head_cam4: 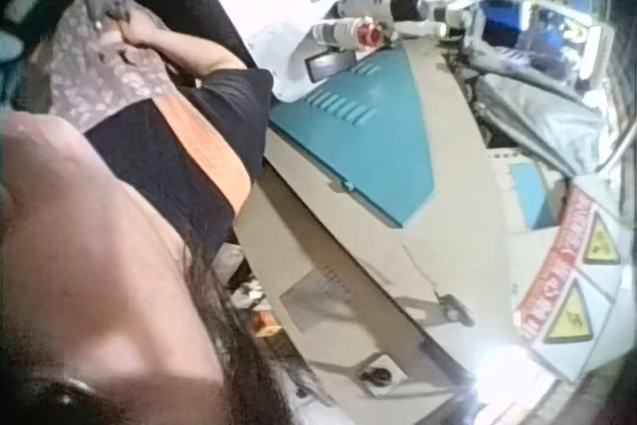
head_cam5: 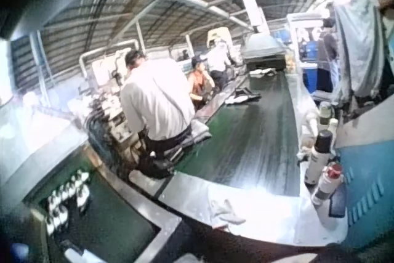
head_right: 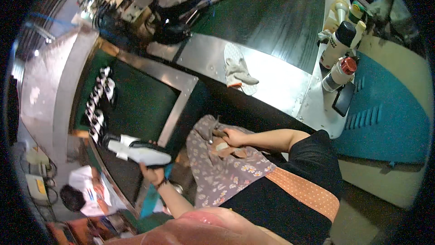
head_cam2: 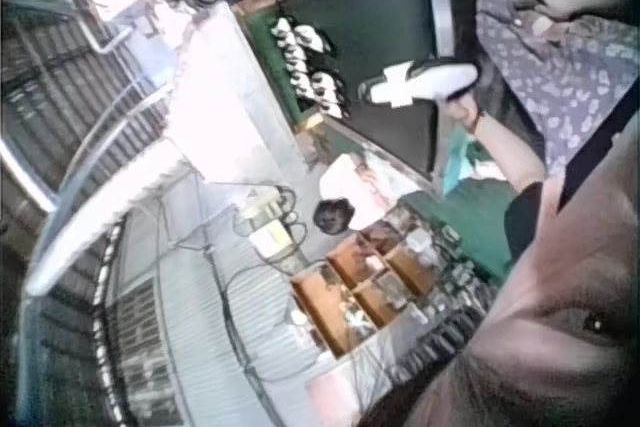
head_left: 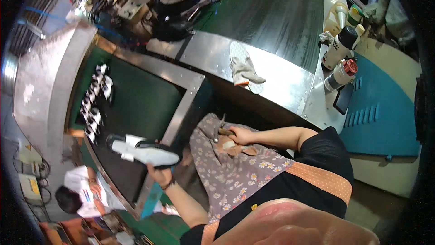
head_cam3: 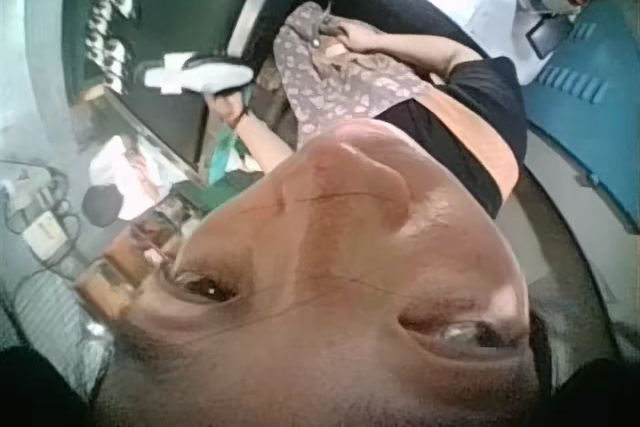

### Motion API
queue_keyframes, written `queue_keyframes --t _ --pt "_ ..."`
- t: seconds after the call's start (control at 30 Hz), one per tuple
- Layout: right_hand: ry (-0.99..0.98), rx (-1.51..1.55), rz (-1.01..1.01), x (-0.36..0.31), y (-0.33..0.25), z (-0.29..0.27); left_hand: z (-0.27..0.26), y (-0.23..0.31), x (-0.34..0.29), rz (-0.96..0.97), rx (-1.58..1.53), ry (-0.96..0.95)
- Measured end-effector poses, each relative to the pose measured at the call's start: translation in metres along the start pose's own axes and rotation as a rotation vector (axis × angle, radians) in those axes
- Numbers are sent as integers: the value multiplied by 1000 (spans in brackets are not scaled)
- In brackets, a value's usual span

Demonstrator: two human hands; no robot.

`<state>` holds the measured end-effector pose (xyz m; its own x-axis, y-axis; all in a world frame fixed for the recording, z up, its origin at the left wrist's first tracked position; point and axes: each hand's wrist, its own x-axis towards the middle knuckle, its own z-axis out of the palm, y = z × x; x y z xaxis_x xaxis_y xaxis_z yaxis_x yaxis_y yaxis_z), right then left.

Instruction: The person uses a hammer to tap and adjust the sole of a black and white shoe held against a floral-patterned cloth. They repeatedly pick up shoes from a nearby conveyor belt, perform the hammering action, and place the shoes back on the belt. The person also uses a white cloth to wipe the shoe surface during the process.

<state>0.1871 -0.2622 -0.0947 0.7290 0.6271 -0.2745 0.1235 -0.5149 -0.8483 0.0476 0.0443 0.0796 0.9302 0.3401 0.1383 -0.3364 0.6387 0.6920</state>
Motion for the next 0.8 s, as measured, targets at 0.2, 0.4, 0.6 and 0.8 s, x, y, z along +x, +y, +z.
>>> queue_keyframes --t 0.2,0.4,0.6,0.8 --pt "103 30 -86 -27 9 1 -4 -63 -36 -37 292 412" --pt "-78 295 121 -68 -18 -30 7 -74 -38 41 1202 209" --pt "23 156 -104 -70 -16 -39 8 -105 -23 -648 1773 300" --pt "176 36 -422 -39 -65 -62 -12 -113 -8 -585 1789 48"
